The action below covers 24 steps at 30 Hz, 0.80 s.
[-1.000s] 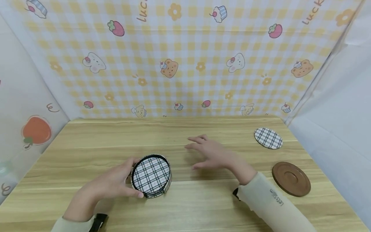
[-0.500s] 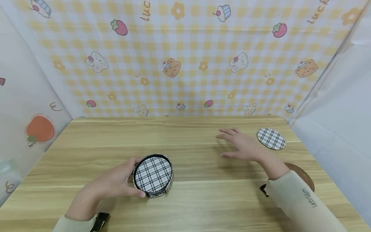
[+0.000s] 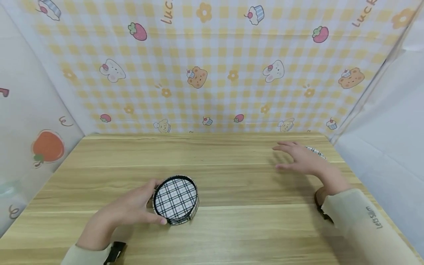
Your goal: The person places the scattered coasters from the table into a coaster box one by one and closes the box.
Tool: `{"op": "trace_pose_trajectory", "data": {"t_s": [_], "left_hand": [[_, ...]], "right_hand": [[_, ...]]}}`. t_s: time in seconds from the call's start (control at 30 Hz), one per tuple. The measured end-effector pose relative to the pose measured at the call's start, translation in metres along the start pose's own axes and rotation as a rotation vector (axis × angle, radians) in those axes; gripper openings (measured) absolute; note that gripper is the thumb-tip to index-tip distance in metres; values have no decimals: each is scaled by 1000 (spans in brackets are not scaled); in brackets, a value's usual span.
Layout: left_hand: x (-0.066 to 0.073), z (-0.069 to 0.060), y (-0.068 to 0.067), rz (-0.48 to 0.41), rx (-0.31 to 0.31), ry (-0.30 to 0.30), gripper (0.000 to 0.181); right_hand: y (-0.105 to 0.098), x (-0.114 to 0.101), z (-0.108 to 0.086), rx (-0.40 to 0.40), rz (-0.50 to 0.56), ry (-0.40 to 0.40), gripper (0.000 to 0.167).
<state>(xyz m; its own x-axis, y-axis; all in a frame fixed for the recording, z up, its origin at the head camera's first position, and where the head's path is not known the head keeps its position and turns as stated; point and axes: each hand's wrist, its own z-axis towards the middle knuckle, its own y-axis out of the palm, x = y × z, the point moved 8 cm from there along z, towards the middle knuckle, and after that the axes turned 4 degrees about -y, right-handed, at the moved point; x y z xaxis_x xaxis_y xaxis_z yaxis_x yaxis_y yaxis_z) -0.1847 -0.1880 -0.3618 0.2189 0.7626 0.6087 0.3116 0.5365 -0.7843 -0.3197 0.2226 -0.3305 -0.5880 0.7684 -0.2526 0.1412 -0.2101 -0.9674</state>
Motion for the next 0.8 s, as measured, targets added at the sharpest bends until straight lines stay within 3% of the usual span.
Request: {"op": "trace_pose_trajectory", "data": {"t_s": [0.43,0.8], "left_hand": [[-1,0,1,-6,-4,-3,102],[-1,-1,1,-31,-13,-5,99]], "right_hand": [[6,60,-7,-50,9,93,69],[6,89,-16,-67,14,121,76]]}}
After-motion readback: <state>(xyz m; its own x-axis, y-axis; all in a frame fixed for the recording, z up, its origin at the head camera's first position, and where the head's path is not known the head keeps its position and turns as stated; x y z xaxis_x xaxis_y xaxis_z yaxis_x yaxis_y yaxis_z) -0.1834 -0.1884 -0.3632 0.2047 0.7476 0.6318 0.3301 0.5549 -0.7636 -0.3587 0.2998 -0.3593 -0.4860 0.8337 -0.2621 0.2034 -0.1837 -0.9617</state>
